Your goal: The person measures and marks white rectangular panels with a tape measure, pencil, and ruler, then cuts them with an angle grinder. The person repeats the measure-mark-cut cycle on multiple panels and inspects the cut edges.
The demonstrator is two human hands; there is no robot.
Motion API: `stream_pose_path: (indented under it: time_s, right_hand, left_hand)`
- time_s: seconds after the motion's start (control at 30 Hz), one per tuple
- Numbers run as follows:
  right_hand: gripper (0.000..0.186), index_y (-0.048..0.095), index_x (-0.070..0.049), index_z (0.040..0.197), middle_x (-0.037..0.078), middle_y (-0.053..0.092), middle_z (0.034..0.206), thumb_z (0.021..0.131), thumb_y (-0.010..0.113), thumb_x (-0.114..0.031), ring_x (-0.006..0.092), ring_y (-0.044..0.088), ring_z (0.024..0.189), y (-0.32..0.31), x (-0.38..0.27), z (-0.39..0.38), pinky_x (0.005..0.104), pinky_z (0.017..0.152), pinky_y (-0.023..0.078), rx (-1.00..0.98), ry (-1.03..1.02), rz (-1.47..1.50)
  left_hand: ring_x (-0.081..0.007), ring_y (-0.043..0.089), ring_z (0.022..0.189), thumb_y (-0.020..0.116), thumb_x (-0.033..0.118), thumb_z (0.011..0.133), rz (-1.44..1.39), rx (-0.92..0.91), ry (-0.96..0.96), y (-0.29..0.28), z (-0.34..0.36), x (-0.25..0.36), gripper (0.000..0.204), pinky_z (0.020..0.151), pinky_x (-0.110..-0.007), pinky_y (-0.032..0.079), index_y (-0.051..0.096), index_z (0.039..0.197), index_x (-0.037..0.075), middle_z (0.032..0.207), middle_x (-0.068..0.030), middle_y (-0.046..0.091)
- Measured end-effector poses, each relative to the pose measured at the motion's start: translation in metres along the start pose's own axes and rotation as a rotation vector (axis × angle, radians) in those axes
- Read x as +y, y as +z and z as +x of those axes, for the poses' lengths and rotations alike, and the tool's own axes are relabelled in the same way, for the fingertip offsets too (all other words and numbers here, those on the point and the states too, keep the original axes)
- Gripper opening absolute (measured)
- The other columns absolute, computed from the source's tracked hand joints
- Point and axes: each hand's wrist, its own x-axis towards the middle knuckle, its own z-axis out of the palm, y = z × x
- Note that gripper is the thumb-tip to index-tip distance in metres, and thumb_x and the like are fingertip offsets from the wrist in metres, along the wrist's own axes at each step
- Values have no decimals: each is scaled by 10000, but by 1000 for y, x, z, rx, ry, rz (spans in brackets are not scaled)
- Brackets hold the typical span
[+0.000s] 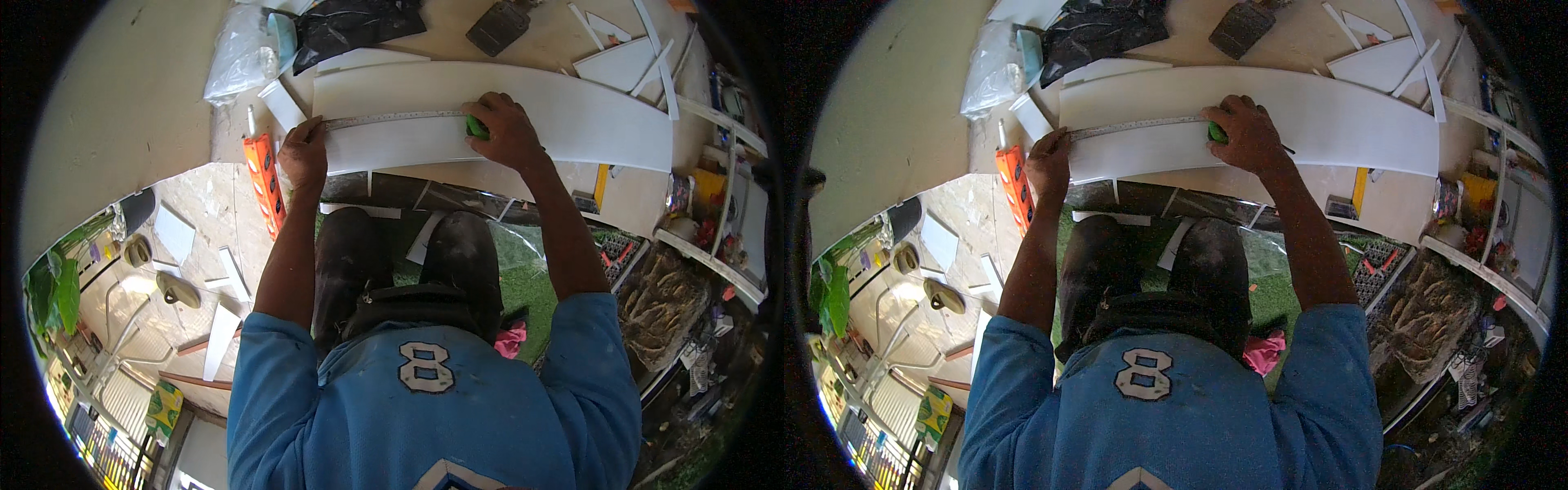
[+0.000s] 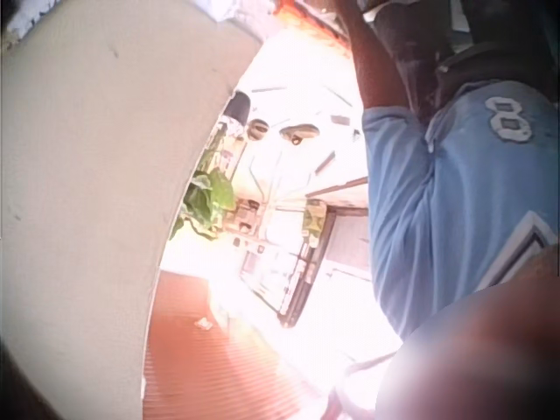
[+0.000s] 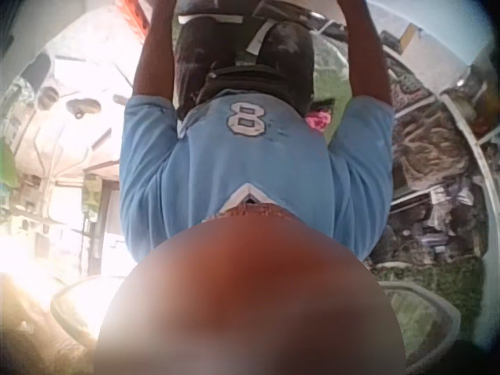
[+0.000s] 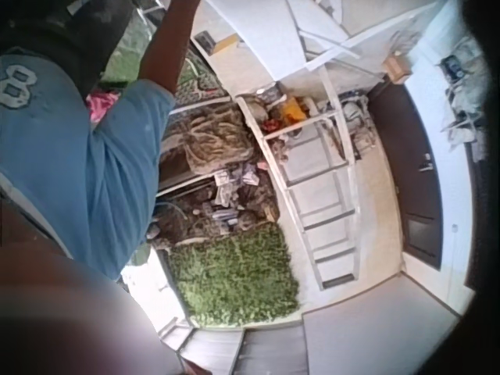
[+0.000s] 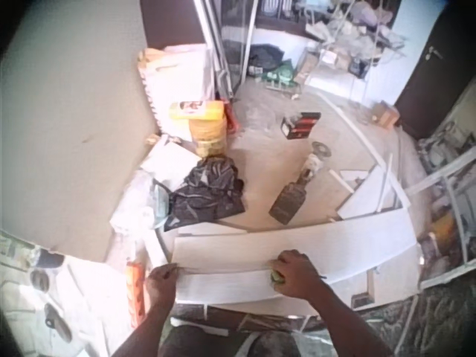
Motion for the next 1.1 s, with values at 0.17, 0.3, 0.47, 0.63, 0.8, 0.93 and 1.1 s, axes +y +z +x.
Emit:
stream_pose_path:
  time_s: [0.17,0.3,0.47,0.63,0.8,0.93,1.1]
  right_hand:
    - [640,698,-226,1381,114,601,1230,775,902,-269,347,608,1246,-7,10,-16,548,1035,524,18,46,-97]
    - [652,686,-240,1414,116,593,1300,797,898,-249,348,593,1284,-20,35,-35,562,1056,519,41,106,-204]
    - [703,658,-252,1458,116,590,1335,802,907,-258,347,583,1316,-27,54,-53,561,1075,521,1,143,-221]
    - [773,636,-257,1478,123,603,1334,766,936,-254,359,588,1322,-29,54,-54,556,1078,520,29,106,-217]
    - [866,584,-263,1543,155,612,1425,753,940,-259,395,572,1362,-25,57,-59,578,1134,468,73,98,-183]
    - [941,528,-219,1599,181,607,1478,751,929,-301,415,558,1380,-9,65,-62,590,1179,419,173,28,-171]
    - [969,497,-201,1608,220,539,1530,752,929,-340,435,507,1433,8,72,-65,597,1183,404,171,89,-200]
  left_hand:
    - [-248,771,887,840,159,908,9,-49,126,1,4,-3,157,819,-372,595,860,1063,140,989,-93,797]
    - [-304,727,988,820,122,896,112,-52,221,0,7,5,127,876,-421,576,847,1017,144,1001,-79,780]
    - [-306,672,1023,831,80,851,272,-87,694,8,19,28,154,938,-441,541,830,990,146,1025,-65,761]
    - [-324,658,1045,841,115,843,179,-336,762,33,31,59,109,957,-450,535,824,950,128,997,-71,762]
    - [-344,676,1025,835,190,864,159,-577,650,63,46,63,104,977,-468,544,823,925,107,994,-98,784]
    - [-363,674,970,784,279,902,407,-560,978,81,63,35,165,925,-496,549,774,936,118,968,-121,758]
    - [-387,671,939,777,147,860,308,-604,813,89,70,25,66,877,-505,546,756,877,87,930,-161,733]
